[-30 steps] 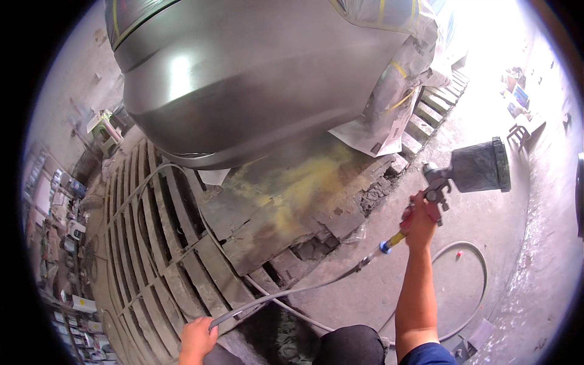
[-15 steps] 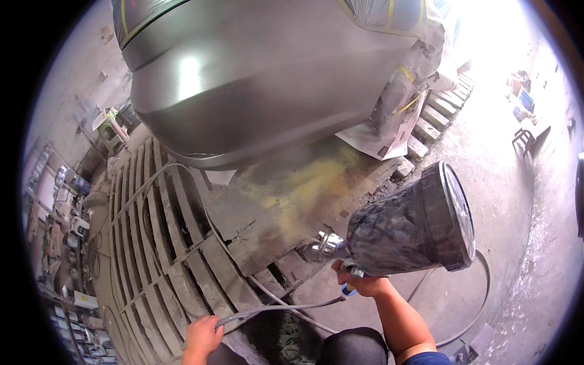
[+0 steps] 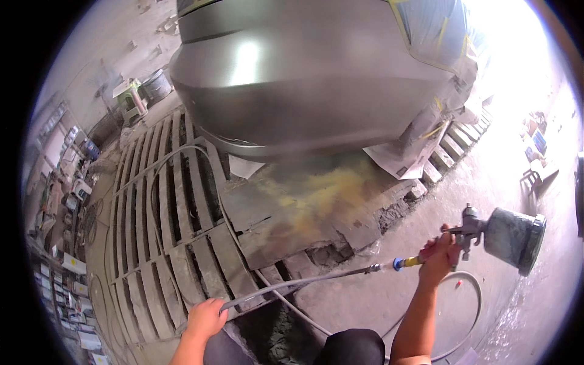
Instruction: The person uses a spray gun to apply paint to the rear bumper and undercarriage of a car. The car is partially covered with blue plastic sheeting and yellow tape. The person moves around the vehicle to cover different areas.
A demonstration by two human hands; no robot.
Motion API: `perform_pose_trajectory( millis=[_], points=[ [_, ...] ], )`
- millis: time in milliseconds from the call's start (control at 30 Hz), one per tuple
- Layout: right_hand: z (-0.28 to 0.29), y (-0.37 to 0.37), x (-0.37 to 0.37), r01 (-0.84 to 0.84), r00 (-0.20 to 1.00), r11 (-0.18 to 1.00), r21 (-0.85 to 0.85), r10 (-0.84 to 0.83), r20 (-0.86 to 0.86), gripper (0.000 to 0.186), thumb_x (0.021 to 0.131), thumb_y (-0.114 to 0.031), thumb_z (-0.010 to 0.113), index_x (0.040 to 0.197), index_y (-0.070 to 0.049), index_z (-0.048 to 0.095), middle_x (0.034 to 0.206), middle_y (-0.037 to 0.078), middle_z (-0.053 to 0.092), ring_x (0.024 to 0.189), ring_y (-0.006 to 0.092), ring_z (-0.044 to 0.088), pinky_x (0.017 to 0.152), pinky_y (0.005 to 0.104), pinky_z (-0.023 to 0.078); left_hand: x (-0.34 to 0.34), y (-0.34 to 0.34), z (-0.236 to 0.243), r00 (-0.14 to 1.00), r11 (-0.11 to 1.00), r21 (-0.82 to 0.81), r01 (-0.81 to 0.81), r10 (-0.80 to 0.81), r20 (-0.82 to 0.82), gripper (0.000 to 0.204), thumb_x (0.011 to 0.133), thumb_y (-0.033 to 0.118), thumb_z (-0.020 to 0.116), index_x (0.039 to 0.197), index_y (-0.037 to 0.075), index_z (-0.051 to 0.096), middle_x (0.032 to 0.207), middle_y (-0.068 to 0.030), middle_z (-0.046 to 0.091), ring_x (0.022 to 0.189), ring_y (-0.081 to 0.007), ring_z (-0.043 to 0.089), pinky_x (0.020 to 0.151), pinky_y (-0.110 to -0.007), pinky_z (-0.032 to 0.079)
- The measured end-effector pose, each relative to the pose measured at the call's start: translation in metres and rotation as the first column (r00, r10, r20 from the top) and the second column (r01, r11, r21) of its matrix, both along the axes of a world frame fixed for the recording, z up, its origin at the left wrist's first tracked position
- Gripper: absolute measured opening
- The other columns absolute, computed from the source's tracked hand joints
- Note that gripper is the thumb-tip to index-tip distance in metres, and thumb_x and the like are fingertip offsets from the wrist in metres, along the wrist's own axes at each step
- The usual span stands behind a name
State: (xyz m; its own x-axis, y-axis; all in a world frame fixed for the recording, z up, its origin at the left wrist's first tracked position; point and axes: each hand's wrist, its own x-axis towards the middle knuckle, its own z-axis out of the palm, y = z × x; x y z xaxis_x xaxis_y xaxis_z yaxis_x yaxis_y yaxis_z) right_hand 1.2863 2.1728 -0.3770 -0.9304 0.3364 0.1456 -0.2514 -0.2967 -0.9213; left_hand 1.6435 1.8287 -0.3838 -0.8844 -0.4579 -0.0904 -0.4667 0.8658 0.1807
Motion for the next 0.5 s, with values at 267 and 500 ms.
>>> perform_pose_trajectory(
  millis=[267,500],
  points=[
    [-0.010,-0.098,0.089,-0.269,0.701,0.469,0.841,0.694,-0.163,0.009,0.075,-0.008,0.062,0.080,-0.004,0.056,0.073,0.003,0.054,0.065,0.0156,0.053,0.057,0.0276,0.044,0.016,-0.010,0.005,0.999,0.999,-0.004,-0.037,0.037,-0.027,0.016,0.072,0.023,0.061,0.079,0.010,0.057,0.073,-0.0098,0.059,0.068,-0.0325,0.059,0.061,-0.044,0.048],
    [-0.004,-0.087,0.103,-0.728,0.679,0.633,0.263,0.719,0.149,0.016,0.079,-0.011,0.059,0.094,-0.006,0.053,0.077,0.004,0.056,0.068,0.0141,0.053,0.057,0.0281,0.045,0.022,-0.022,0.012,0.996,0.995,0.048,-0.086,0.084,0.037,0.016,0.074,0.024,0.059,0.081,0.010,0.061,0.077,-0.0112,0.061,0.074,-0.0325,0.059,0.066,-0.043,0.047]
  ],
)
